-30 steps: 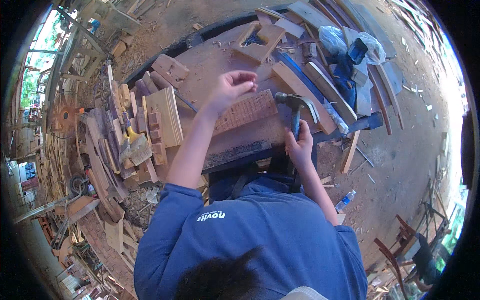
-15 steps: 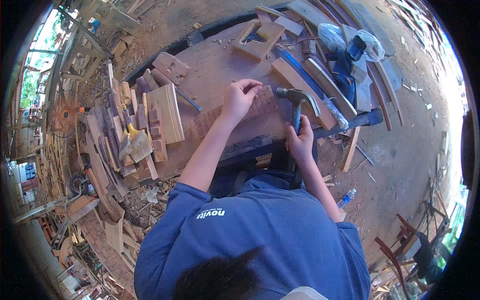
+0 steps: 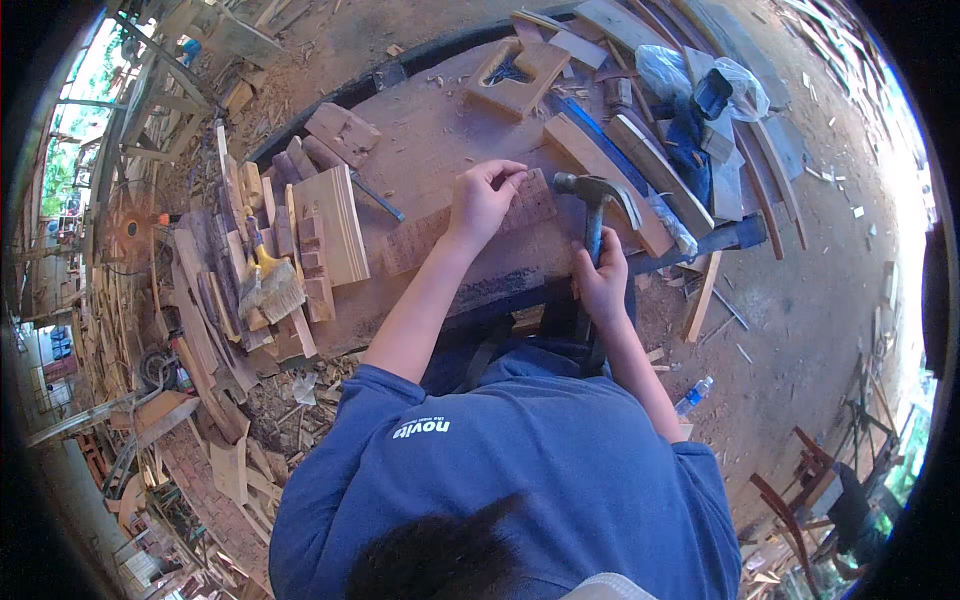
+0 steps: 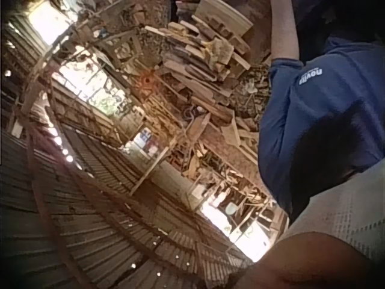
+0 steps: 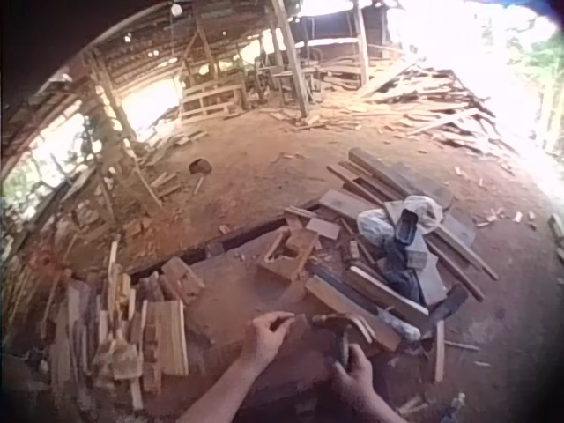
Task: Sawing a piece of wood and then hammering a nail into it at a workbench.
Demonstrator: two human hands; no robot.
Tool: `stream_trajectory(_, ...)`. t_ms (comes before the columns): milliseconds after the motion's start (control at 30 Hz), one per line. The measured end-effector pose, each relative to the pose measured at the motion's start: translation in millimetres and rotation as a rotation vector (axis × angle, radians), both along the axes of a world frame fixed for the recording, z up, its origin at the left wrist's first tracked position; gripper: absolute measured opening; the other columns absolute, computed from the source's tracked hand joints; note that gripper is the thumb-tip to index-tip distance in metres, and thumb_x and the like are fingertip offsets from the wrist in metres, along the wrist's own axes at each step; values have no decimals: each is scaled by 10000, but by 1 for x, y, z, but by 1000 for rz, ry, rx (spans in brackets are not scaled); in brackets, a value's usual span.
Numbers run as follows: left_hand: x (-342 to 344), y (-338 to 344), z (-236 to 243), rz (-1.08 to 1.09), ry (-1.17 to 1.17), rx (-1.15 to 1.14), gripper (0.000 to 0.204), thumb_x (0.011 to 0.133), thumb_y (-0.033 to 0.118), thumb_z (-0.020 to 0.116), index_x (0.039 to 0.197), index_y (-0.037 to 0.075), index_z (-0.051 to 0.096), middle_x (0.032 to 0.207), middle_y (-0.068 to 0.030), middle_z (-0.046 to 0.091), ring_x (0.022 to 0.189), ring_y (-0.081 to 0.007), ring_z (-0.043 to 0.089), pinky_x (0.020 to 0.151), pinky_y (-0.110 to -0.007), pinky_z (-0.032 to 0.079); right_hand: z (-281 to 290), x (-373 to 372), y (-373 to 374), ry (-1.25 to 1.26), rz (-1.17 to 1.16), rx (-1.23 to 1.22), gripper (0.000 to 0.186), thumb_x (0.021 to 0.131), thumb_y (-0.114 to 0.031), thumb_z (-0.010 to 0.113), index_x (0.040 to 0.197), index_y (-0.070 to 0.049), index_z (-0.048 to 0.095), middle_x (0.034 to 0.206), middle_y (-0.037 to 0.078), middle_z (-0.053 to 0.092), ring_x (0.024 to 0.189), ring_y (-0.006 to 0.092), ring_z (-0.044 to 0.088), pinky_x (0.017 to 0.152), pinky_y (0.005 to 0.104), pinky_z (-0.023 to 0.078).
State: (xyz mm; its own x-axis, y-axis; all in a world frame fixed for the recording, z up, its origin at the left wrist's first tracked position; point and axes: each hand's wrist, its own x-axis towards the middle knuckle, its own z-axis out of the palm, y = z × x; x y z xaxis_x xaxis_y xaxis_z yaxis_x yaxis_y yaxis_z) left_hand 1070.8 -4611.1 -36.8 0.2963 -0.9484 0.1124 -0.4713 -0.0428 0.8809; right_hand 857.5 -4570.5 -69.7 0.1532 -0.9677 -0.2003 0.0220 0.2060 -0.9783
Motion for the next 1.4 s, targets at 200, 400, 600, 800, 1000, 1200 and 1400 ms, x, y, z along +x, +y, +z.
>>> stream_trajectory(200,-4,2,0,-29,-79,-111,181,852,75,718,1026,31,695,855,-100,726,712,-170,691,653,-289,540,-3,0,0,-45,24,65,183,945,-111,617,1094,-27,553,686,-20,552,535,52,498,473,232,397)
stream_trajectory(400,-5,4,-2,3,-31,-78,339,847,49,710,1125,65,518,820,-90,714,696,-190,692,635,-307,546,35,4,-13,42,3,-88,229,971,-160,611,1125,6,578,727,1,590,631,67,514,574,240,425)
stream_trajectory(600,-6,6,-2,5,-80,-96,378,850,93,730,1159,94,512,859,-36,721,725,-162,690,659,-297,537,95,5,-28,366,165,-327,289,953,-192,640,1138,25,595,754,110,627,675,144,595,636,294,473)
stream_trajectory(800,-8,9,-1,81,-228,-41,500,808,115,751,1233,119,489,877,-29,720,794,-220,707,696,-351,540,113,23,-29,507,290,-386,334,941,-205,658,1160,39,594,795,237,651,721,282,687,654,349,504)
stream_trajectory(1000,-5,11,0,70,-193,-16,568,788,128,756,1277,134,468,913,-40,727,856,-290,700,719,-406,538,110,31,-25,633,306,-374,366,925,-217,684,1151,61,607,796,263,656,705,297,689,660,369,516)
stream_trajectory(1200,-3,11,-2,61,-162,0,610,792,145,755,1308,121,431,908,-36,725,830,-299,701,712,-424,540,112,32,-26,682,317,-340,396,931,-233,688,1202,47,616,786,100,651,687,104,534,644,267,461)
stream_trajectory(1400,-3,10,-4,53,-150,-33,615,811,171,755,1319,125,410,900,-36,723,809,-295,701,691,-424,539,118,40,-25,616,259,-383,394,936,-233,679,1193,59,619,799,105,652,689,112,528,636,271,450)
